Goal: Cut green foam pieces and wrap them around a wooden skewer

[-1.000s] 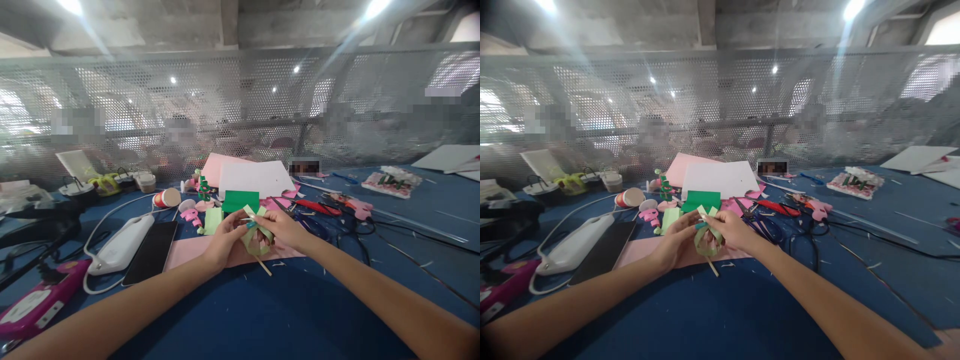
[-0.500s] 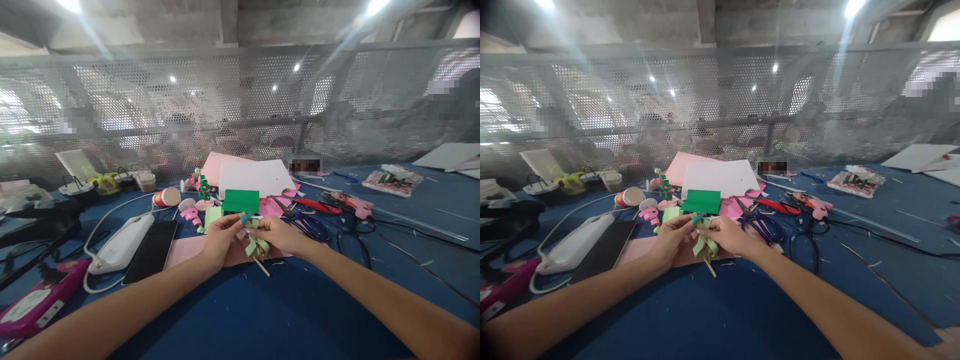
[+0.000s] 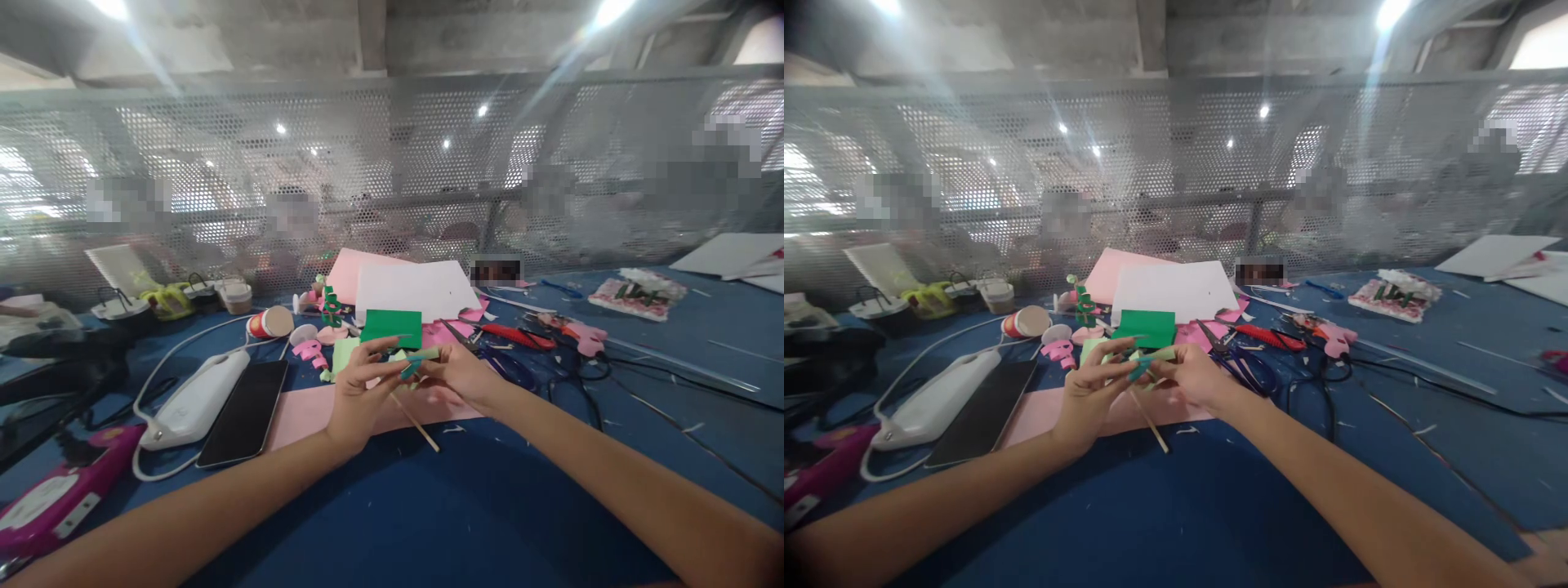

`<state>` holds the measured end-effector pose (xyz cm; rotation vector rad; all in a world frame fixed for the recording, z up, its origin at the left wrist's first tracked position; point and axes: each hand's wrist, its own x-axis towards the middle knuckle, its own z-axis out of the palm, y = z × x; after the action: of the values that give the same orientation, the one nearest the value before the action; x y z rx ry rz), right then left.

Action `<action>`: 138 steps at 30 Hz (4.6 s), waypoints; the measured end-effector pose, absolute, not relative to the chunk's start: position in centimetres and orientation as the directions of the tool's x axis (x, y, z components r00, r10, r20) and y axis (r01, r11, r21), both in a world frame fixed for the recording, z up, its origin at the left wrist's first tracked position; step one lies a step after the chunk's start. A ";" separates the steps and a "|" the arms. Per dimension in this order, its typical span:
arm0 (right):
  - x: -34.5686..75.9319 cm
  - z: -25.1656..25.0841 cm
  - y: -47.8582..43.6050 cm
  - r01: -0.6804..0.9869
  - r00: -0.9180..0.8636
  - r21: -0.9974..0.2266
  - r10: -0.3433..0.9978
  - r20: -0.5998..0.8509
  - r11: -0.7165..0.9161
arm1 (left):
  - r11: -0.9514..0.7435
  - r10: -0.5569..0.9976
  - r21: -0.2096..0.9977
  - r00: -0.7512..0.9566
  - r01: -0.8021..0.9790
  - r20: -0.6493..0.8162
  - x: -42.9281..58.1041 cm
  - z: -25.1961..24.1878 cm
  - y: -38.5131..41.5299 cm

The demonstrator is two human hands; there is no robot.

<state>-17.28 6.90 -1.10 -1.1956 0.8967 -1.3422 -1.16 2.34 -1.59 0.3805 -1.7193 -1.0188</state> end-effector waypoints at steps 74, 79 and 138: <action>-18.9 -0.3 7.2 -0.175 0.003 -0.951 -0.966 0.257 -0.254 | 0.411 -0.790 0.911 -0.500 -0.002 0.355 -1.9 -1.7 2.3; -18.5 0.2 7.5 -0.322 0.006 -0.864 -0.913 0.407 -0.387 | 0.458 -0.809 0.886 -0.447 -0.074 0.381 -1.8 -2.0 2.1; -17.7 -2.8 7.6 -0.117 -0.357 -0.922 -0.851 0.386 -0.369 | 0.085 -0.873 0.925 -0.420 0.371 0.248 -1.9 -2.4 0.4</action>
<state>-17.70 7.60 -2.83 -1.3288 1.3127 -1.7811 -1.93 0.41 -2.38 0.5531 -1.3408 -1.5487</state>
